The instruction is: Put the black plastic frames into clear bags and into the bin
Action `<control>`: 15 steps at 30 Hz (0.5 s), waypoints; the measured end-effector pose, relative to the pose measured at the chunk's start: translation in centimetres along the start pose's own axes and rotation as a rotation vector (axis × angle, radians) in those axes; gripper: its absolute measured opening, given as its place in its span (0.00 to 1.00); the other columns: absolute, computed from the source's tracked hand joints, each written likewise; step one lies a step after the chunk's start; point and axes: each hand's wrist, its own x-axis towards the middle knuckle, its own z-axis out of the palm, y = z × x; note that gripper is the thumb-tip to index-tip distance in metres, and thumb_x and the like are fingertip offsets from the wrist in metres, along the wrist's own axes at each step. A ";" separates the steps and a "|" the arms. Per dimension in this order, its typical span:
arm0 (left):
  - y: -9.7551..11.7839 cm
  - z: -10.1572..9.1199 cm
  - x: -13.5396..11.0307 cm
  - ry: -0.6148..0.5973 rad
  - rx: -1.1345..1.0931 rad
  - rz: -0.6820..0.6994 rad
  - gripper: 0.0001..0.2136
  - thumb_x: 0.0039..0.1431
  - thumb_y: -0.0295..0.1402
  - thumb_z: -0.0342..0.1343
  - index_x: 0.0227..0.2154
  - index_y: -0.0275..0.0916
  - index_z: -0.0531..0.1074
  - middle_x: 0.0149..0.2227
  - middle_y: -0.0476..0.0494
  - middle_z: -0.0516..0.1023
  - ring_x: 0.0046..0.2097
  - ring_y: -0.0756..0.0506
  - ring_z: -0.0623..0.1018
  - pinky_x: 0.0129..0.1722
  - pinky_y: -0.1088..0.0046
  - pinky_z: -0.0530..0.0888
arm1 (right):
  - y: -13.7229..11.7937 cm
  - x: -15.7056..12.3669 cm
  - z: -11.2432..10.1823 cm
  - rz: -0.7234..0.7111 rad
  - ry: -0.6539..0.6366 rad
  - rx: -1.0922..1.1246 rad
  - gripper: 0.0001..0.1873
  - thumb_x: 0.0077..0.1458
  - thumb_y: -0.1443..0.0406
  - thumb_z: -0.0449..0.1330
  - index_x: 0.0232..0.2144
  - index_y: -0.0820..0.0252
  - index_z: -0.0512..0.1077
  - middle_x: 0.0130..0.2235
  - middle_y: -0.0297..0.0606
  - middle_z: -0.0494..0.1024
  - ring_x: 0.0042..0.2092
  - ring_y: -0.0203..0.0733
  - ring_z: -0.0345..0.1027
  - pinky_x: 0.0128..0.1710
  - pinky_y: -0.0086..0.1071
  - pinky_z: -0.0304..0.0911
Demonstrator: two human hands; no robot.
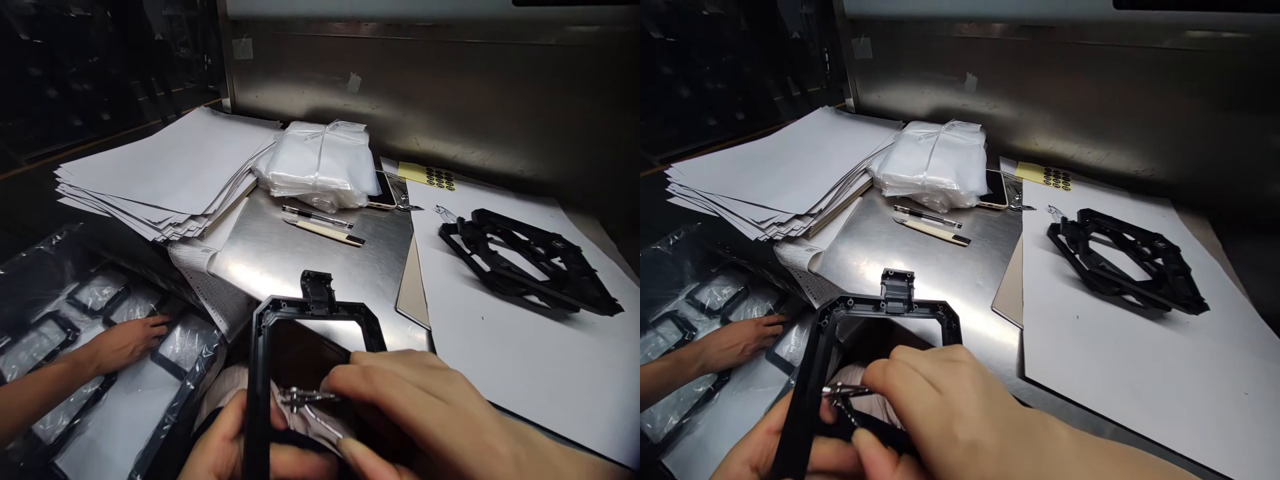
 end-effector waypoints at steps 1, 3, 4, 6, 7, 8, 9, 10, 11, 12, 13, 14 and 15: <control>0.0 0.1 0.0 0.008 -0.012 0.000 0.08 0.50 0.26 0.54 0.34 0.39 0.72 0.31 0.47 0.80 0.34 0.49 0.78 0.30 0.82 0.74 | 0.1 0.1 0.0 0.007 0.029 0.008 0.17 0.57 0.59 0.45 0.24 0.60 0.67 0.16 0.31 0.65 0.18 0.32 0.62 0.16 0.21 0.56; 0.1 0.3 0.0 0.020 -0.041 0.005 0.07 0.50 0.28 0.54 0.33 0.39 0.73 0.31 0.48 0.80 0.36 0.48 0.78 0.33 0.81 0.74 | 0.3 0.3 -0.1 0.016 0.121 0.031 0.16 0.57 0.63 0.44 0.24 0.61 0.67 0.16 0.31 0.66 0.17 0.30 0.61 0.16 0.21 0.56; 0.2 0.3 0.0 0.023 -0.056 0.010 0.06 0.50 0.28 0.55 0.32 0.40 0.73 0.31 0.49 0.80 0.37 0.48 0.78 0.34 0.81 0.74 | 0.5 0.5 -0.1 0.002 0.170 0.044 0.15 0.57 0.65 0.44 0.25 0.61 0.67 0.17 0.30 0.66 0.17 0.29 0.60 0.16 0.21 0.56; 0.5 0.4 -0.1 0.024 -0.079 0.021 0.05 0.49 0.26 0.55 0.29 0.41 0.73 0.30 0.50 0.80 0.39 0.49 0.77 0.35 0.81 0.74 | 0.8 0.7 -0.1 -0.072 0.247 0.052 0.13 0.55 0.68 0.46 0.24 0.63 0.68 0.18 0.30 0.67 0.17 0.28 0.59 0.16 0.21 0.55; 0.7 0.4 -0.2 0.024 -0.088 0.027 0.05 0.48 0.25 0.56 0.27 0.42 0.73 0.31 0.51 0.80 0.40 0.49 0.76 0.36 0.81 0.73 | 1.0 0.8 0.0 -0.115 0.272 0.044 0.13 0.55 0.68 0.47 0.23 0.63 0.68 0.18 0.30 0.67 0.17 0.27 0.59 0.15 0.21 0.54; 0.9 0.4 -0.3 0.024 -0.096 0.035 0.06 0.47 0.23 0.56 0.26 0.42 0.73 0.32 0.52 0.80 0.41 0.49 0.76 0.37 0.81 0.73 | 1.1 0.9 0.0 -0.153 0.289 0.030 0.13 0.54 0.69 0.48 0.22 0.63 0.68 0.18 0.30 0.67 0.17 0.27 0.60 0.14 0.20 0.54; 1.2 0.3 -0.3 0.025 -0.103 0.045 0.07 0.46 0.22 0.56 0.25 0.41 0.74 0.33 0.53 0.80 0.43 0.49 0.75 0.38 0.81 0.72 | 1.2 1.0 0.1 -0.182 0.305 0.016 0.13 0.54 0.69 0.48 0.21 0.62 0.68 0.17 0.29 0.67 0.17 0.27 0.60 0.14 0.20 0.53; 1.5 0.2 -0.4 0.028 -0.109 0.056 0.07 0.47 0.22 0.56 0.26 0.41 0.74 0.33 0.54 0.79 0.44 0.49 0.74 0.40 0.81 0.71 | 1.2 1.1 0.2 -0.195 0.319 0.002 0.14 0.54 0.69 0.49 0.19 0.61 0.67 0.16 0.29 0.66 0.17 0.27 0.60 0.13 0.21 0.52; 1.9 0.1 -0.5 0.031 -0.115 0.067 0.06 0.48 0.24 0.55 0.27 0.41 0.74 0.34 0.54 0.79 0.45 0.49 0.73 0.40 0.81 0.70 | 1.3 1.2 0.3 -0.191 0.335 -0.013 0.14 0.54 0.69 0.49 0.18 0.61 0.67 0.15 0.28 0.65 0.16 0.27 0.60 0.13 0.21 0.51; 2.3 -0.1 -0.7 0.033 -0.119 0.075 0.06 0.49 0.26 0.54 0.29 0.40 0.74 0.33 0.53 0.80 0.46 0.49 0.73 0.41 0.81 0.70 | 1.3 1.2 0.4 -0.195 0.342 -0.019 0.14 0.54 0.69 0.50 0.18 0.61 0.66 0.15 0.28 0.64 0.16 0.27 0.59 0.13 0.21 0.51; 2.7 -0.2 -0.9 0.034 -0.121 0.081 0.06 0.50 0.28 0.54 0.31 0.40 0.74 0.32 0.52 0.80 0.46 0.48 0.73 0.40 0.81 0.71 | 1.3 1.2 0.4 -0.200 0.344 -0.021 0.14 0.54 0.69 0.50 0.18 0.61 0.66 0.15 0.28 0.64 0.15 0.27 0.58 0.13 0.22 0.52; 3.1 -0.4 -1.1 0.032 -0.121 0.086 0.06 0.49 0.30 0.55 0.31 0.40 0.75 0.32 0.50 0.80 0.46 0.47 0.72 0.40 0.81 0.71 | 1.3 1.2 0.5 -0.207 0.337 -0.018 0.13 0.54 0.70 0.50 0.19 0.61 0.66 0.15 0.27 0.64 0.15 0.27 0.57 0.13 0.22 0.52; 3.4 -0.5 -1.4 0.027 -0.117 0.089 0.06 0.47 0.30 0.57 0.31 0.40 0.75 0.32 0.48 0.80 0.47 0.46 0.72 0.40 0.80 0.71 | 1.3 1.1 0.6 -0.212 0.327 -0.012 0.13 0.54 0.70 0.50 0.19 0.61 0.66 0.15 0.27 0.64 0.15 0.27 0.57 0.13 0.23 0.52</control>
